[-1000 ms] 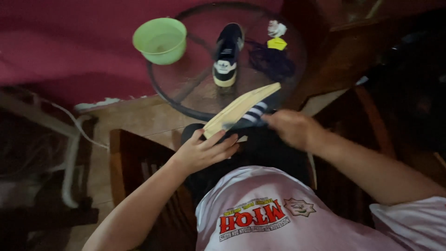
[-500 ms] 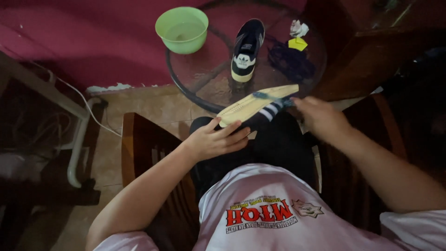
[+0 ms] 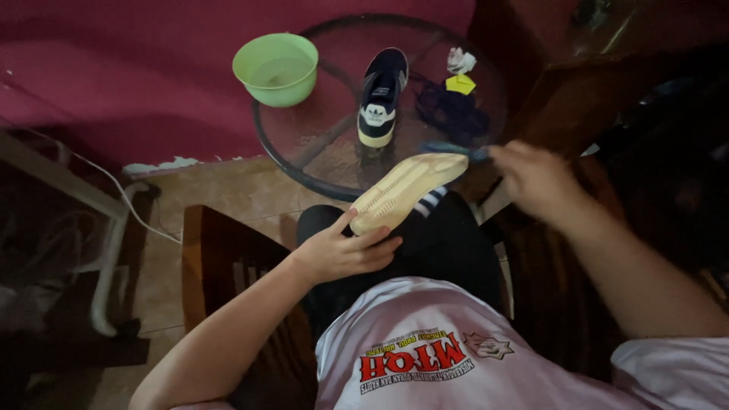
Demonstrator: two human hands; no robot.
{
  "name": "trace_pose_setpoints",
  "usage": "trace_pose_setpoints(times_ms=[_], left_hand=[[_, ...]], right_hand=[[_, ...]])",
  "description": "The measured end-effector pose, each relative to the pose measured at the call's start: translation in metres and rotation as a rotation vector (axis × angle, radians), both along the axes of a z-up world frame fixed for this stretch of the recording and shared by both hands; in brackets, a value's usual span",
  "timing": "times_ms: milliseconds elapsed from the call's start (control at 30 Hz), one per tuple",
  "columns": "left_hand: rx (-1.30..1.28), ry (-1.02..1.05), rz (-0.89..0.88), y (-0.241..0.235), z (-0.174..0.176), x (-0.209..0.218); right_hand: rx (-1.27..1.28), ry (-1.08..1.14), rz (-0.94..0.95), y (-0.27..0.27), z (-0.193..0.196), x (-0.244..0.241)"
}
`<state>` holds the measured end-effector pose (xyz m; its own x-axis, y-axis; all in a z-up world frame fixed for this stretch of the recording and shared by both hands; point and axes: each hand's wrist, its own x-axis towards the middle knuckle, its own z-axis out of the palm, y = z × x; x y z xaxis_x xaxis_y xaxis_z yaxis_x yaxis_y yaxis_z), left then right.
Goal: The person scrubs a navy blue sneaker with a toothbrush, focusing on the upper fabric, side stripes, and sole. The person rotates the shoe to access different areas and continues scrubbing throughout the clip.
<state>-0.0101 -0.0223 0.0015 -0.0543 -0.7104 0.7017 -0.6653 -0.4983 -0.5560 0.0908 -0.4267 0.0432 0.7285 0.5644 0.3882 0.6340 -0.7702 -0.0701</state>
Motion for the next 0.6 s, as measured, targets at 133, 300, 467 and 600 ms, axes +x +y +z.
trace_pose_setpoints(times_ms=[133,300,467,600], left_hand=[[0.000,-0.026,-0.015,0.000,0.003,0.002],[-0.027,0.057,-0.001,0.009,-0.008,0.010],[-0.143,0.124,0.044,0.012,-0.006,0.025],[-0.105,0.105,-0.026,0.024,0.009,0.034]], right_hand=[[0.114,0.199,0.136,0.057,0.014,-0.039],[-0.051,-0.042,0.120,0.020,0.003,-0.002],[0.116,0.117,0.105,0.043,-0.010,-0.021],[0.146,0.197,0.065,0.025,0.004,-0.008]])
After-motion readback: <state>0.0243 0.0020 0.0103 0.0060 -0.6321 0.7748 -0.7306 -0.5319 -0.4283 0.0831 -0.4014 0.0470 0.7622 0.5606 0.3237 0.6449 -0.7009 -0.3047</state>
